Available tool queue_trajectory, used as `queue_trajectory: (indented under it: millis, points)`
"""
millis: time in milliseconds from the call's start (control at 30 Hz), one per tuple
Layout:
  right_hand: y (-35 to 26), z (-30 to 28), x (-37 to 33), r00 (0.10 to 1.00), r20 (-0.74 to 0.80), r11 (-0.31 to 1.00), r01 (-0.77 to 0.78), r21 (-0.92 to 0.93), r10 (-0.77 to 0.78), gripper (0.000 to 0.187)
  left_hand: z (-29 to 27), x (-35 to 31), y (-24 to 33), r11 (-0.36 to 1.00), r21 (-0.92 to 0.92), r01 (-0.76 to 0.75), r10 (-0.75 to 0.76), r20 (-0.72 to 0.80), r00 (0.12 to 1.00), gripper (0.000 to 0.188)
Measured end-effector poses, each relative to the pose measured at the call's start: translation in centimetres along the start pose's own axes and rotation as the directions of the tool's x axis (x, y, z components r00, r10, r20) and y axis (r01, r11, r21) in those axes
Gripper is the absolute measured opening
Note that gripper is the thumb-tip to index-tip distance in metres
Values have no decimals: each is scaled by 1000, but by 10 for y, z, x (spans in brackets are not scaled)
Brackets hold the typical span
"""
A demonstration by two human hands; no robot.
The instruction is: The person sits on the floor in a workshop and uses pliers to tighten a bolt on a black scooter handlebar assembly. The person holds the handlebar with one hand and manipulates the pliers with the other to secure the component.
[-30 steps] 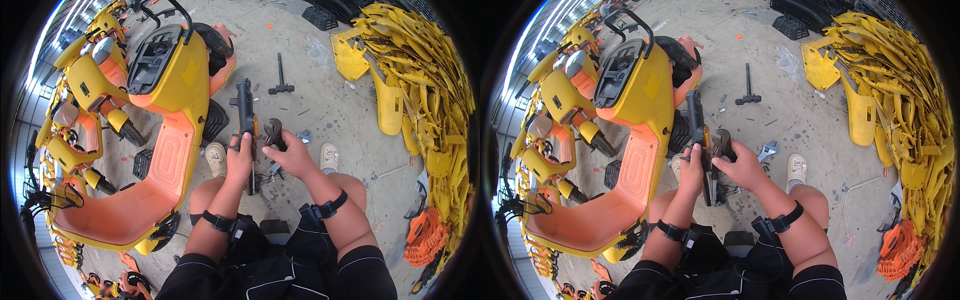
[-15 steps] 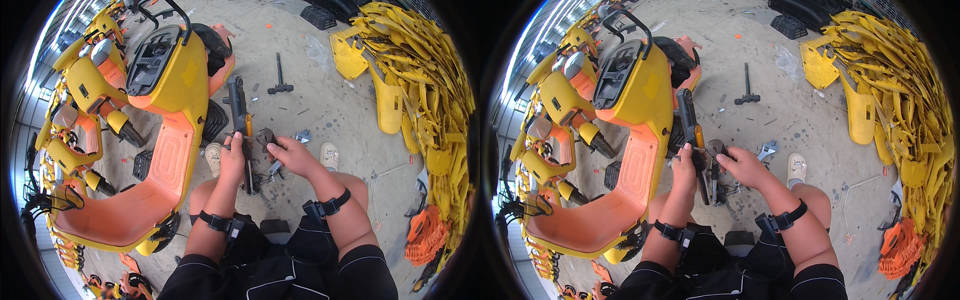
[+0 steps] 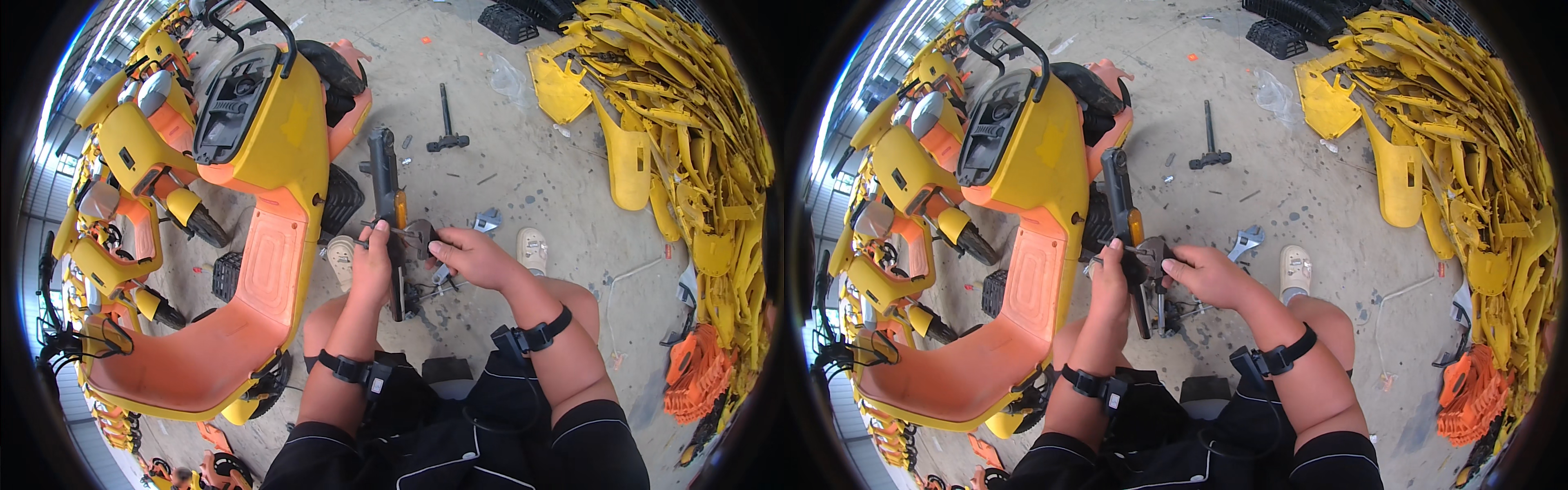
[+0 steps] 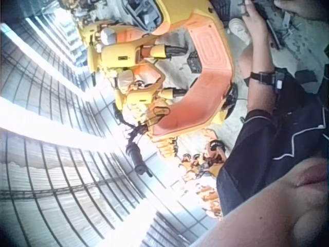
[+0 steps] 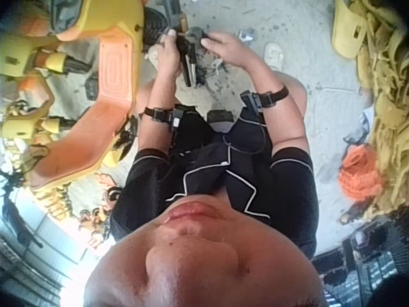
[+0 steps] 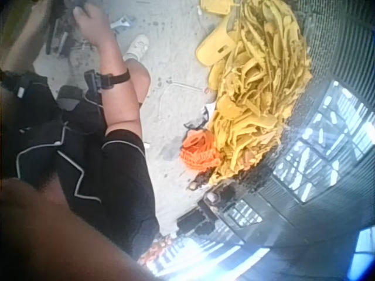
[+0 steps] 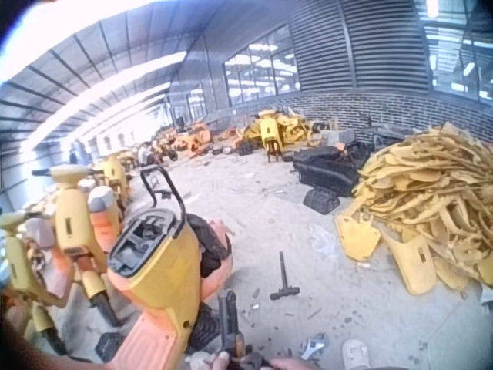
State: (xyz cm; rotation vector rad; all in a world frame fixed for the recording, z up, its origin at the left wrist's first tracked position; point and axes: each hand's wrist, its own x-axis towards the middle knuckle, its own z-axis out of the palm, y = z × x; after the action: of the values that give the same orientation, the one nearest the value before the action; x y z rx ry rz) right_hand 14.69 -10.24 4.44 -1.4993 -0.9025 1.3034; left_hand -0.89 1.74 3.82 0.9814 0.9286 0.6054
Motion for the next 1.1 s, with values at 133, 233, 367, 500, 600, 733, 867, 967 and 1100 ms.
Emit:
queue_trajectory:
  millis: [133,233,367,500,600,733,867,967,1100]
  points:
    - [0,0,1,1000,-5,999,-16,38,16,28,0,2,-1,1000,1,20,-20,18,1000,25]
    - [1,2,3,1000,-13,999,-26,45,27,29,0,2,-2,1000,-5,19,-19,16,1000,24]
    - [-1,5,4,998,-40,998,-51,36,52,34,0,3,-7,999,-41,31,-30,17,999,23]
    - [-1,8,5,995,-68,997,-76,31,78,38,0,4,-9,999,-38,22,-21,14,1000,23]
    - [0,8,5,996,-77,999,-48,11,49,36,-1,5,-12,1000,-6,-26,26,18,999,24]
    - [7,8,5,994,-98,997,-40,67,46,36,7,1,-7,999,12,-42,42,-49,998,28]
    - [3,7,3,990,-125,998,-54,37,58,34,10,-3,-3,992,108,-70,80,-84,993,30]
    - [-5,7,2,989,-116,995,-93,20,94,32,9,-4,-3,989,117,-91,101,-81,992,31]
    - [-4,6,4,988,-105,993,-110,29,113,32,7,-2,-5,989,107,-101,108,-57,993,31]
